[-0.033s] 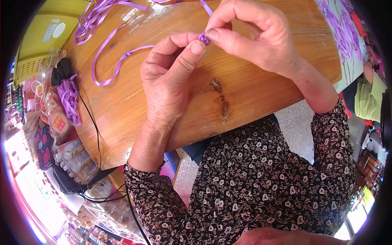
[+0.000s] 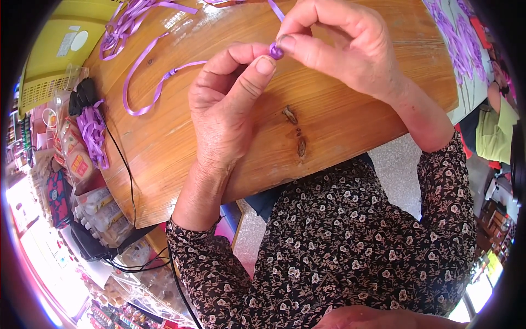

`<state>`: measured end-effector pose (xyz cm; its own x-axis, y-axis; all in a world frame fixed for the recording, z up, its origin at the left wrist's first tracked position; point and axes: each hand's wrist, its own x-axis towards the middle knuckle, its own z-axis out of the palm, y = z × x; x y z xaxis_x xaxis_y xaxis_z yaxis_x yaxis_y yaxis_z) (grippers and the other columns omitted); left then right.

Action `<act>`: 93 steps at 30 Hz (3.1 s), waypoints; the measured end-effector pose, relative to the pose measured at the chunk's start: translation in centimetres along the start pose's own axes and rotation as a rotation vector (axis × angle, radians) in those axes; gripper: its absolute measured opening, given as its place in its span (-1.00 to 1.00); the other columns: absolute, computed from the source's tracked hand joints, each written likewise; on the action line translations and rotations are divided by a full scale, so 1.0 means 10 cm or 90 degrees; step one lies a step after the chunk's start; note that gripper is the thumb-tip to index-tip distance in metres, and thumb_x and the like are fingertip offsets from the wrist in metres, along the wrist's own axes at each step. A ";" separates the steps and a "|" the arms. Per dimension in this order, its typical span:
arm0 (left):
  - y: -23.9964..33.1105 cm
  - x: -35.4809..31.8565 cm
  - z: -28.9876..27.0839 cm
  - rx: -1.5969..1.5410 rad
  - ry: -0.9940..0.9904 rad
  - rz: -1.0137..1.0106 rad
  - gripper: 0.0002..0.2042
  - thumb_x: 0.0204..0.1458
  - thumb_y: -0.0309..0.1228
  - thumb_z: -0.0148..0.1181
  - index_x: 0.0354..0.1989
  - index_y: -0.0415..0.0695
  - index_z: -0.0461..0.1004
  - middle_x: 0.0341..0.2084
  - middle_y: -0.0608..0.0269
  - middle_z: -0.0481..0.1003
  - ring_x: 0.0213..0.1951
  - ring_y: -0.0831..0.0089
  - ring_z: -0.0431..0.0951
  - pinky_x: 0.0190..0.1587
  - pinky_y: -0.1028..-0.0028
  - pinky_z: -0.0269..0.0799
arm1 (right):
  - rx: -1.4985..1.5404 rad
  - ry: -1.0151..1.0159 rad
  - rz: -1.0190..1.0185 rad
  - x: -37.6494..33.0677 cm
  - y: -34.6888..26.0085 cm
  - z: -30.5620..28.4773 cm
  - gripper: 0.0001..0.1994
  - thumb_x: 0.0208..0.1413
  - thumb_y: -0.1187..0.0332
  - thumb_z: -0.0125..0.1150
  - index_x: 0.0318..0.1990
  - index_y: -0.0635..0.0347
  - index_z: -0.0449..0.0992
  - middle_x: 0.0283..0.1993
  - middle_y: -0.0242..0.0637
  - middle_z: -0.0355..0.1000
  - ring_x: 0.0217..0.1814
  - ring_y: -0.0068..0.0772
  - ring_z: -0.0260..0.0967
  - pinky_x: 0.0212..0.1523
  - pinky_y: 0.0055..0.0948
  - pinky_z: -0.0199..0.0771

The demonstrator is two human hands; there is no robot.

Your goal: Tying knots and braiding purple plastic ribbons at a wooden table.

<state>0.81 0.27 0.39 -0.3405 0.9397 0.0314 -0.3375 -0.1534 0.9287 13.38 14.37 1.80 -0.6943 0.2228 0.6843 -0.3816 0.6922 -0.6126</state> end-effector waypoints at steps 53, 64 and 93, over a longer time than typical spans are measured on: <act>0.09 -0.01 -0.16 0.171 0.081 -0.011 -0.91 0.02 -0.52 0.15 -0.32 -0.27 0.51 -0.42 0.35 0.52 -0.35 0.70 0.41 -0.27 0.69 0.30 | -0.154 -0.116 0.200 0.10 -0.27 -0.12 -0.68 -0.11 0.44 0.30 -0.13 0.24 0.49 -0.28 -0.19 0.43 -0.23 -0.20 0.37 -0.18 -0.35 0.41; 0.06 -0.02 -0.10 0.189 0.068 0.023 -0.93 0.00 -0.57 0.16 -0.33 -0.28 0.50 -0.44 0.36 0.51 -0.38 0.72 0.41 -0.30 0.72 0.31 | -0.329 0.016 -0.544 0.05 0.44 -0.08 -0.90 -0.13 0.51 0.24 -0.38 0.22 0.52 -0.38 -0.26 0.38 -0.34 -0.24 0.32 -0.30 -0.38 0.29; 0.44 0.19 -1.11 1.070 0.121 0.159 -0.86 -0.18 -0.41 0.22 -0.39 -0.09 0.53 -0.33 0.18 0.47 -0.21 0.18 0.44 -0.14 0.25 0.32 | -0.564 0.079 0.016 0.16 0.00 -0.27 -0.90 -0.07 0.49 0.15 -0.35 0.24 0.51 -0.35 -0.19 0.41 -0.29 -0.12 0.32 -0.24 -0.29 0.24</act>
<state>-11.09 -1.99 0.41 -0.3718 0.8784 0.3004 0.9194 0.3036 0.2500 13.89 16.59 3.96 -0.6052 0.2821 0.7444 0.2795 0.9509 -0.1331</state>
